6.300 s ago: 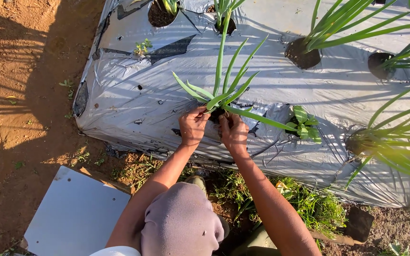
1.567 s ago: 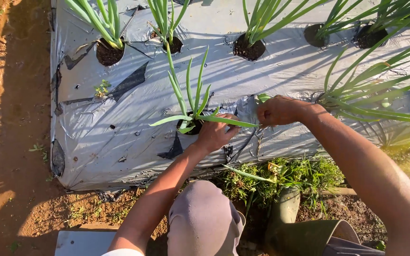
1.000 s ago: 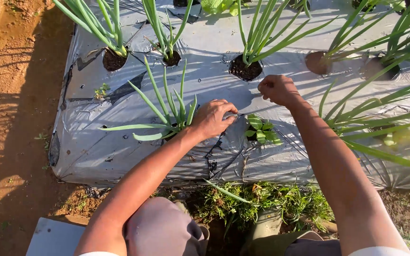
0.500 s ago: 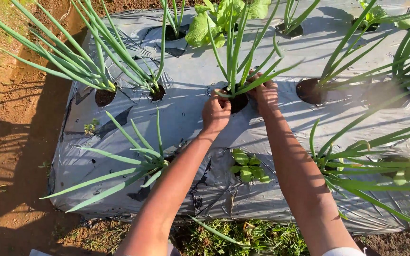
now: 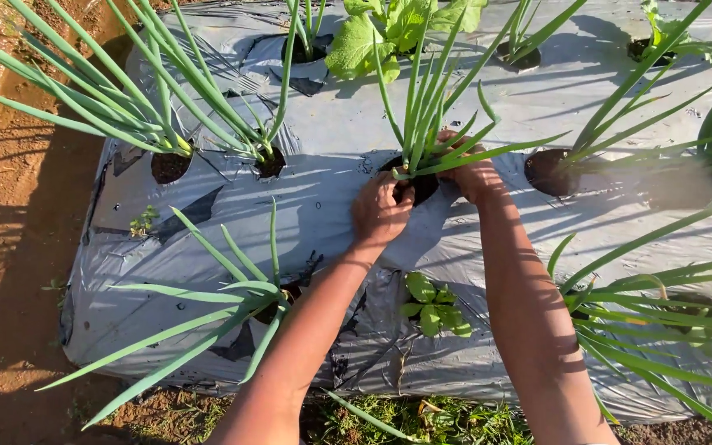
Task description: Weeding a vegetable garden by using a hand hoe to clear paths and manually pulling weeds from around onion plants.
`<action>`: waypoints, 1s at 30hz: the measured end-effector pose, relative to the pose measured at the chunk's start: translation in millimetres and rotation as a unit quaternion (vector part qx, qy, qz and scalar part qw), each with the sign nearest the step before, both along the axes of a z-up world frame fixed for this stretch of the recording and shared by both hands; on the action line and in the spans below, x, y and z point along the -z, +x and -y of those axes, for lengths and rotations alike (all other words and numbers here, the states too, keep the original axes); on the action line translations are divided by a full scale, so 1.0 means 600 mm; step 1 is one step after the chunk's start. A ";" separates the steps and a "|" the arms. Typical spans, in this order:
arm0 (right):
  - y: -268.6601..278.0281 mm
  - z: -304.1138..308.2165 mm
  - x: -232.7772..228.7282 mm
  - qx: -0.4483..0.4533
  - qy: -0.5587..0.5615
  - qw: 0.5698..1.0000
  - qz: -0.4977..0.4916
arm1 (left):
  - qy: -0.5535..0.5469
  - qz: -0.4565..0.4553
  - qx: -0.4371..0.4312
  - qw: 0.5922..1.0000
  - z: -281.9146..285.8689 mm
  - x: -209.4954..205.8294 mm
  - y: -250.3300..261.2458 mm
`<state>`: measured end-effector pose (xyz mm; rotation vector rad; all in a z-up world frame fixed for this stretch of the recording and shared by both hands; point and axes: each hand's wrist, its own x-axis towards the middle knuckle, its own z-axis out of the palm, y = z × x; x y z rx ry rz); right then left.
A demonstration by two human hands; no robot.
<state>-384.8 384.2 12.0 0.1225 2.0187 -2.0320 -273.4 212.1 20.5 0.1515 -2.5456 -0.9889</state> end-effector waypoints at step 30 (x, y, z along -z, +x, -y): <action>-0.112 0.033 0.238 0.229 0.153 0.940 -0.201 | 0.029 0.017 0.040 0.999 0.007 -0.017 0.005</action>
